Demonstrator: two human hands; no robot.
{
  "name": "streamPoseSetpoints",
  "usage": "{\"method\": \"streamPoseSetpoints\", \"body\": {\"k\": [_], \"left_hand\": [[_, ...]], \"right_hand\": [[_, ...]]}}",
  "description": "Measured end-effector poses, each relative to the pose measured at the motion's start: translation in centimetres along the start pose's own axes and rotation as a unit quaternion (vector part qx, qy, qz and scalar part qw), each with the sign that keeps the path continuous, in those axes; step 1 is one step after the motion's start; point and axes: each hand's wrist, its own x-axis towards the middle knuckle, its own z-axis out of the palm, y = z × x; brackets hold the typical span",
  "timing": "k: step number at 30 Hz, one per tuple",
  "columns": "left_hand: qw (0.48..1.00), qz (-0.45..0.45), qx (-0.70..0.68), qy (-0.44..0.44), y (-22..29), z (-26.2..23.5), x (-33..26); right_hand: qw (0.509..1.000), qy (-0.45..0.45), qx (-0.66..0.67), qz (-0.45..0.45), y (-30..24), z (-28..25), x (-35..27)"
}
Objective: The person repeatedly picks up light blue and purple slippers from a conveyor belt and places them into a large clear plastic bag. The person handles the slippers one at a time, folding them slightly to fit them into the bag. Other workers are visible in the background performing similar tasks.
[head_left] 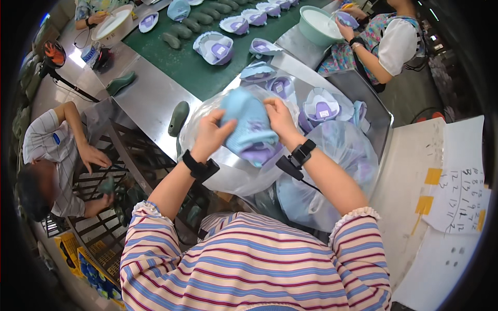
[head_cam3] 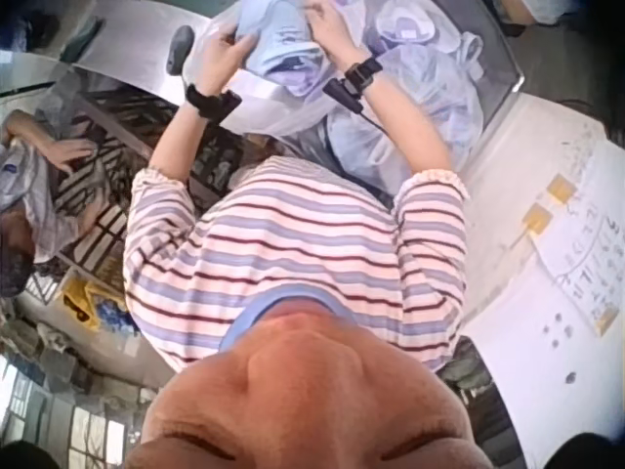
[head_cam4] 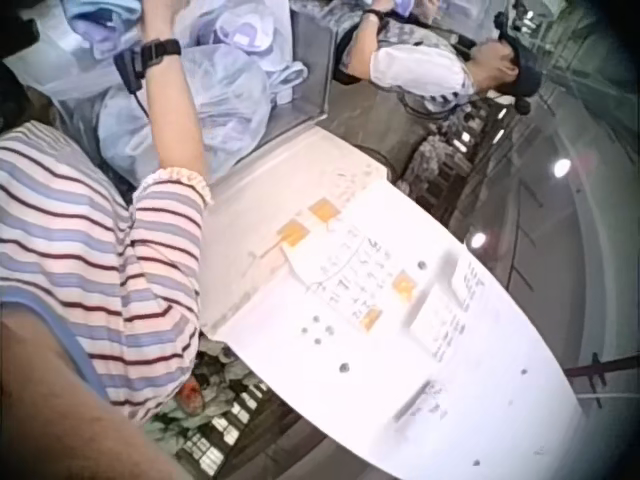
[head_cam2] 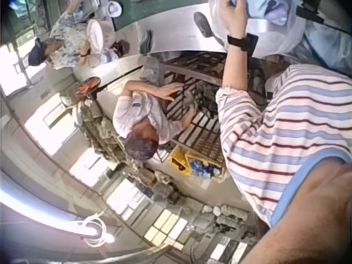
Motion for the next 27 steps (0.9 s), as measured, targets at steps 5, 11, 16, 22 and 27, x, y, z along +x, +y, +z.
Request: {"method": "streamPoseSetpoints", "body": {"k": [5,11,16,22,27], "left_hand": [[0.969,0.046,0.064,0.235,-3.7,-5.4,-0.1],[0.974,0.081,0.038,0.210,-2.4,-3.7,-2.9],[0.979,0.037,0.085,0.183,-2.5,-4.9,-4.3],[0.982,0.053,0.048,0.172,-2.5,-4.5,-4.7],[0.990,0.096,0.068,0.079,-0.4,-3.4,-3.9]], "right_hand": [[0.866,-0.261,-0.392,-0.167,1.7,0.8,-4.0],[0.670,-0.209,-0.689,-0.183,7.2,4.3,-7.8],[0.897,-0.267,-0.347,0.067,2.9,-2.5,-0.6],[0.851,-0.234,0.436,0.178,-0.6,-8.2,-0.7],[0.807,-0.235,0.513,0.175,-1.2,-6.0,-2.3]]}}
